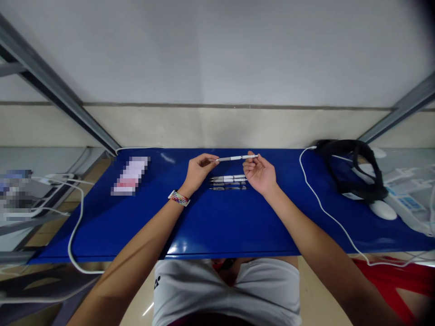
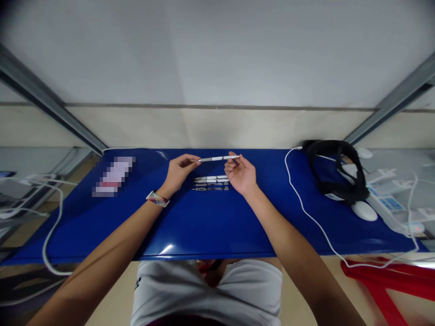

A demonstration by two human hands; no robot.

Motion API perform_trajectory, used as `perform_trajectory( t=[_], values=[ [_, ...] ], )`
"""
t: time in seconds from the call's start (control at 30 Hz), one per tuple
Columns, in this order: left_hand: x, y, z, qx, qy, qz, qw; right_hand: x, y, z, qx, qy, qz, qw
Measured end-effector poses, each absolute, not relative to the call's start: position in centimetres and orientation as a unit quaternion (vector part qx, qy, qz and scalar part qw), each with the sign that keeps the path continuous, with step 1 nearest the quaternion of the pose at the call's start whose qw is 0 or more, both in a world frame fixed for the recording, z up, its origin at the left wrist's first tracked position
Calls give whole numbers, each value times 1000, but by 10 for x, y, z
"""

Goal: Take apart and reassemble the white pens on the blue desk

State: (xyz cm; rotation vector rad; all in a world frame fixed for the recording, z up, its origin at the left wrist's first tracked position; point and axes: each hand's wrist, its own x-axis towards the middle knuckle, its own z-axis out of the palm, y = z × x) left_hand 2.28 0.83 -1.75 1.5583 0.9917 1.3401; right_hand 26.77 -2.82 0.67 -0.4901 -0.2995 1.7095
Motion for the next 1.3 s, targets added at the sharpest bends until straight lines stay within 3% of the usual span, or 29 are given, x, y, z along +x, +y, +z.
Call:
perform_trajectory(
  t=[1.3],
  values=[
    [23, 9, -17, 615, 388, 540, 423, 263, -28, 8, -211, -121, 741, 626]
  ],
)
